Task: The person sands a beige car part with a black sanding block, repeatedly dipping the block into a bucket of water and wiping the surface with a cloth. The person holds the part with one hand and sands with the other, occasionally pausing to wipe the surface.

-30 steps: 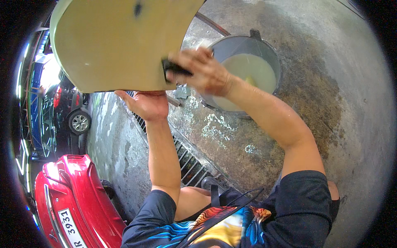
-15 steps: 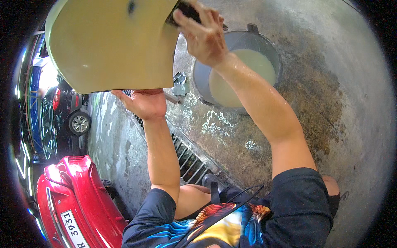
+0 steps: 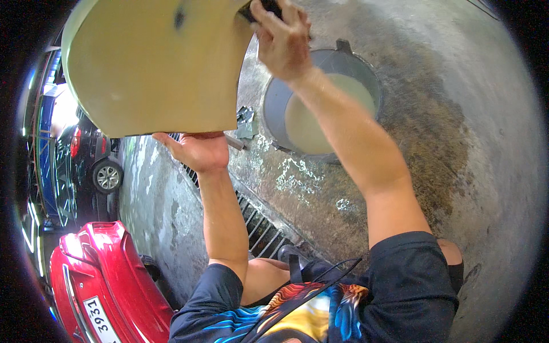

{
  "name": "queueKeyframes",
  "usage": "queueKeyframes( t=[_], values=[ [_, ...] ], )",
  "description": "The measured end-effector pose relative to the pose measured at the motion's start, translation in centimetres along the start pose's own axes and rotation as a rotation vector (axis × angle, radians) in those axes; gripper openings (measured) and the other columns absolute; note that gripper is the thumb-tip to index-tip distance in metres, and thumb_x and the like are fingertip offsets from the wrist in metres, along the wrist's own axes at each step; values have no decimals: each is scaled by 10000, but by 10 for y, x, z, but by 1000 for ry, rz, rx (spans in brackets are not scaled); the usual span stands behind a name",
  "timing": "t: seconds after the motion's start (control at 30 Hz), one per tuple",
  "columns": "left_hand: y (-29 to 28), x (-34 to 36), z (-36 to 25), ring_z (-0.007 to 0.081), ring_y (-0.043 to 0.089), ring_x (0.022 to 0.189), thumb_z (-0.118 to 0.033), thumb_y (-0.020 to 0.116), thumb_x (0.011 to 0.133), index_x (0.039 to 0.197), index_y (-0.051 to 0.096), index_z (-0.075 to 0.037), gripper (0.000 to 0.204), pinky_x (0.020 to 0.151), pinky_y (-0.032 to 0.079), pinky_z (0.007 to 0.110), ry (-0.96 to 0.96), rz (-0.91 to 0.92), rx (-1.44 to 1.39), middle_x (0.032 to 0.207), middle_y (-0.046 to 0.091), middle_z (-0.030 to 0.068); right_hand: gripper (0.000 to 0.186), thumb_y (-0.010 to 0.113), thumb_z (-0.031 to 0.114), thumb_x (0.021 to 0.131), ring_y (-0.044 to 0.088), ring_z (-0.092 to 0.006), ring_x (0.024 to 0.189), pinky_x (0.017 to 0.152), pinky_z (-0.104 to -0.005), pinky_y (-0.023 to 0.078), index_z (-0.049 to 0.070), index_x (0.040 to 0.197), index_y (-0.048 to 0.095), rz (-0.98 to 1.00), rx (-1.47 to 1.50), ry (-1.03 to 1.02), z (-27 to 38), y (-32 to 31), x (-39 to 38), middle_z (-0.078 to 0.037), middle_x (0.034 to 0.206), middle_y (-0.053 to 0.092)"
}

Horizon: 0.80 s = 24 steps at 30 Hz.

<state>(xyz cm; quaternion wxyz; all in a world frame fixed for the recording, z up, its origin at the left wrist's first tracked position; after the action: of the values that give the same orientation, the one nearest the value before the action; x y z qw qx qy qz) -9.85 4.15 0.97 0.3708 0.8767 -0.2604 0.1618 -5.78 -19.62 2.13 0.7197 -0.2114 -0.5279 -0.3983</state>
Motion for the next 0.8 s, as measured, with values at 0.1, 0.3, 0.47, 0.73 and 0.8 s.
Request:
queueKeyframes(
  t=[0.1, 0.3, 0.47, 0.73, 0.8],
  values=[
    [-19, -6, 0, 127, 634, 933, -922, 413, 970, 1327, 712, -164, 889, 788, 500, 318, 110, -516, 159, 1122, 740, -38, 349, 776, 110, 890, 642, -348, 1248, 1015, -477, 456, 154, 1234, 817, 69, 103, -54, 37, -5, -39, -189, 1470, 654],
    [-25, -12, -2, 116, 625, 1028, -888, 407, 1003, 1434, 643, -183, 859, 854, 500, 324, 61, -432, 176, 1240, 711, -63, 354, 764, 101, 876, 659, -347, 1206, 1031, -466, 435, 111, 1227, 809, 147, 5, -100, 13, 0, -44, -197, 1435, 676],
    [-27, -7, -1, 118, 621, 1059, -884, 423, 1001, 1446, 627, -172, 864, 868, 502, 323, 68, -244, 134, 1283, 698, -59, 374, 769, 83, 915, 650, -406, 1237, 1047, -506, 473, 118, 1285, 809, 10, 26, 32, -7, 7, -22, -237, 1382, 691],
    [-13, -8, -1, 141, 635, 1083, -898, 438, 985, 1414, 656, -150, 889, 918, 510, 325, 62, -459, 161, 1270, 716, -17, 350, 759, 130, 906, 642, -329, 1217, 1009, -458, 446, 193, 1244, 823, 189, 99, -81, 26, -3, -61, -139, 1421, 670],
    [-7, -8, -2, 143, 643, 1045, -901, 440, 982, 1387, 677, -147, 888, 901, 513, 321, 60, -444, 147, 1209, 733, -19, 427, 794, 72, 886, 643, -344, 1268, 1064, -466, 433, 129, 1309, 796, 136, -5, 98, -13, 7, -27, -202, 1416, 679]
  ],
)
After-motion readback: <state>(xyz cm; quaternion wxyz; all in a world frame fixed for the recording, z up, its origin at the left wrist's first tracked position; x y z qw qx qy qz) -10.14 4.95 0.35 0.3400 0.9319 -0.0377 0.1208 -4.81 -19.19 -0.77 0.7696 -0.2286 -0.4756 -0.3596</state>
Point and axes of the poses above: each hand's wrist, its own x-axis towards the middle knuckle, its own y-axis out of the palm, z = x × y, the point moved 5 cm from there along x, towards the middle knuckle
